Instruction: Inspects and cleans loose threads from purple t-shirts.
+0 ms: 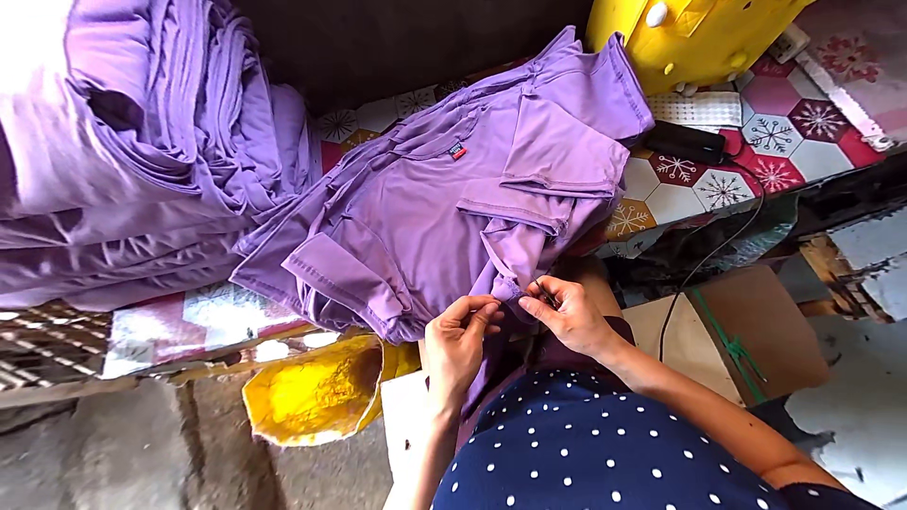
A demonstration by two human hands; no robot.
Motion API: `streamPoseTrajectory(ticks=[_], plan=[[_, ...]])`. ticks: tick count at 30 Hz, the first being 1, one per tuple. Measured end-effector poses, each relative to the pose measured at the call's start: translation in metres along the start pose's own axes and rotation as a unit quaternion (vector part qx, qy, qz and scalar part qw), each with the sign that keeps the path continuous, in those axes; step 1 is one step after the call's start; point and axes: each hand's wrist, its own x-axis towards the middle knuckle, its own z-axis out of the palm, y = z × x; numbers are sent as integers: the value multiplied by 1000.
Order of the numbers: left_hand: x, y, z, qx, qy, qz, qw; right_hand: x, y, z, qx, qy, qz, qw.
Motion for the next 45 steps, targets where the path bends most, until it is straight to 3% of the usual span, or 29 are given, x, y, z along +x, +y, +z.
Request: streamPoseTrajectory(ticks=[6,8,10,13,20,23,26,28,30,33,36,38,39,40,43,45], plan=[[-3,-2,7,-158,38,-71,984,-4,-6,6,25,17,-30,999],[-3,-2,11,-205,40,-75,975,-12,-12,3,49,-22,-33,998],[-3,-2,14,-229,39,-67,970,-20,-21,0,101,-90,27,990],[-5,-2,17,-241,26,-53,969,-25,-32,3,232,-168,172,943],[-8,-10,23,-232,-23,15,972,-21,-31,8,435,-138,292,840],[-7,-12,25,-213,-22,18,977,-19,-32,6,445,-115,306,834],[-6,-12,28,-214,-15,11,977,-24,-33,6,348,-50,231,907],[-4,-10,29,-233,-14,-5,972,-28,-20,9,212,56,74,973],[-4,-7,30,-254,-13,-28,967,-23,-1,6,46,85,-31,995],[-9,-8,15,-203,12,-26,979,-12,19,6,-74,72,-51,993],[-21,-18,-48,-125,168,-17,978,-11,19,1,-75,77,-79,991],[-27,-25,-85,-131,348,-73,925,-12,17,-4,-70,79,-99,989],[-29,-27,-94,-144,405,-110,896,-11,18,-6,-68,79,-110,988],[-31,-26,-93,-145,406,-139,892,-11,18,-8,-64,78,-121,987],[-31,-14,-46,-131,182,-233,946,-9,14,-10,-49,76,-155,984],[-18,-7,-3,-179,10,-282,943,-9,11,-13,-34,64,-173,982]])
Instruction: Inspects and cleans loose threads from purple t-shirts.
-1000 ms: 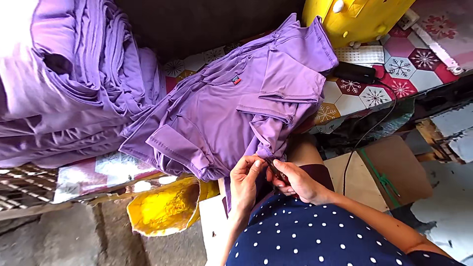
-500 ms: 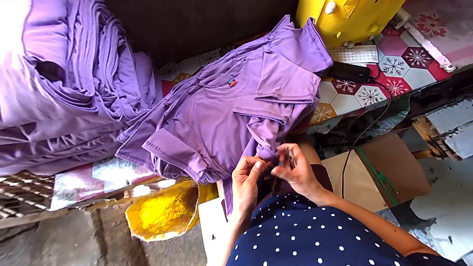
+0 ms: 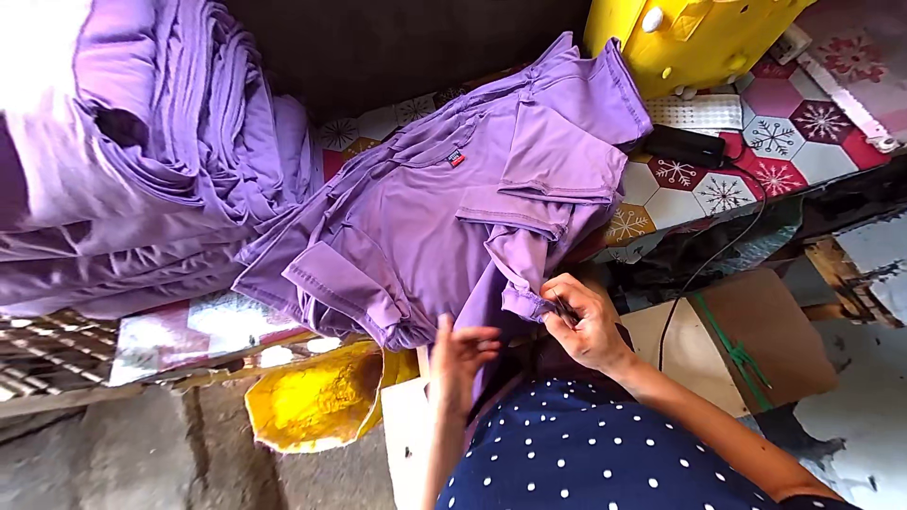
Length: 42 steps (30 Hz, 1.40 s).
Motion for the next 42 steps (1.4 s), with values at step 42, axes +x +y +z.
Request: streamPoseTrajectory(ticks=[42], plan=[[39,-10,79,108,-41,408,905,17,-36,-37,-23,6,116,993]])
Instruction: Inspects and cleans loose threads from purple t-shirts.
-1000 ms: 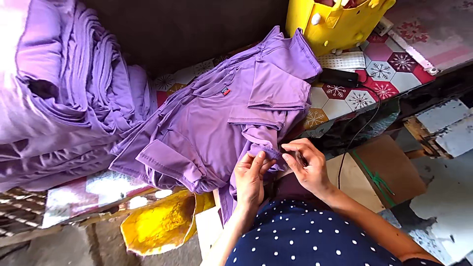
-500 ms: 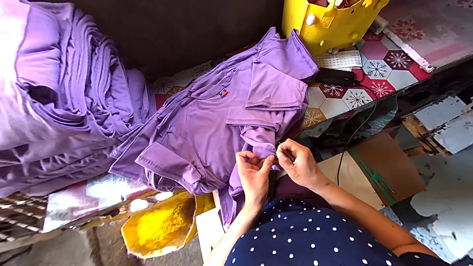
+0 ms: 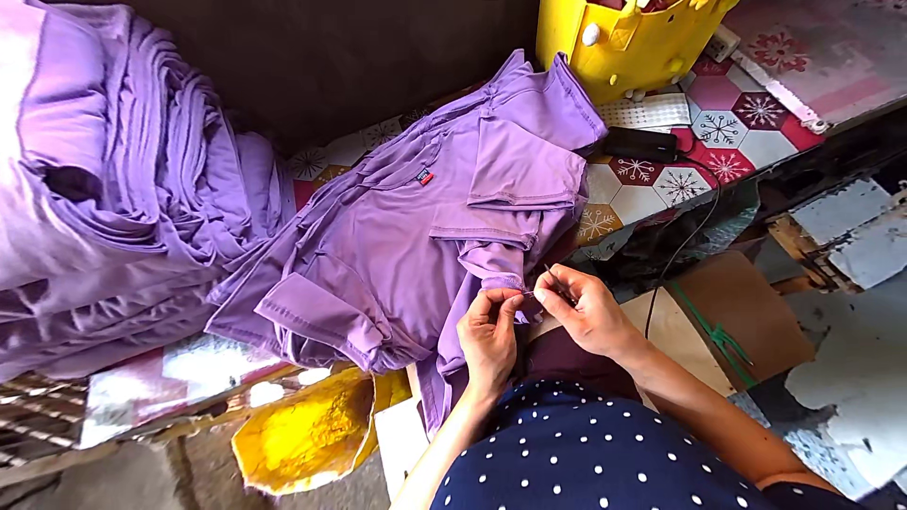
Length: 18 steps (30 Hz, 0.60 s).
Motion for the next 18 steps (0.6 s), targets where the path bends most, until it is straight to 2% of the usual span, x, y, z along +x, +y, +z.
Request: streamPoseTrajectory(ticks=[2,6,8,10,12,14,16,18], plan=[[-1,-1,1,-2,-8,3,1000,-3,2,-8,-16,1,14,1000],[-2,5,7,-73,-8,-47,996,-8,3,-27,-22,8,54,998],[-4,4,7,-59,-22,-34,997,-8,-1,-29,-11,5,59,998],[-4,0,6,-7,-27,9,1000,-8,-7,-24,-29,-6,46,999],[-2,-4,5,21,-21,44,999,-8,-13,-12,-42,-25,-3,999],[-2,-2,3,28,-11,47,998,-7,-14,2,-38,-23,-46,998],[-1,3,1,21,2,8,1000,-6,-16,8,34,-5,-27,999],[0,7,-1,-31,19,-48,998,-7,-19,4,164,-36,63,984]])
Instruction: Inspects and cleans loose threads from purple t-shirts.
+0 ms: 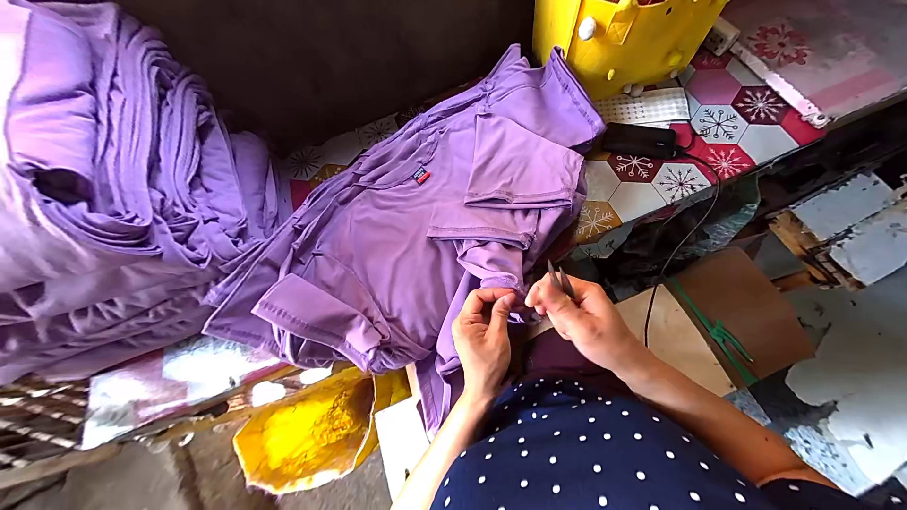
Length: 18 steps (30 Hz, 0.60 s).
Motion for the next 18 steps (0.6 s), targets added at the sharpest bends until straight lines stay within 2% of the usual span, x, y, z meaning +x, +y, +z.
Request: streamPoseTrajectory(ticks=[2,4,6,14,18], plan=[[0,3,-2,-69,13,-53,996,-5,-3,-5,116,-81,130,981],[0,8,-2,-115,19,-99,988,-8,-1,-3,166,-125,239,949],[-1,8,-1,-130,15,-109,985,-9,3,3,182,-132,293,929],[0,2,-5,-81,-12,-38,996,2,7,10,307,-77,318,894],[1,5,-3,-64,-5,-36,997,0,8,9,265,-56,287,919]])
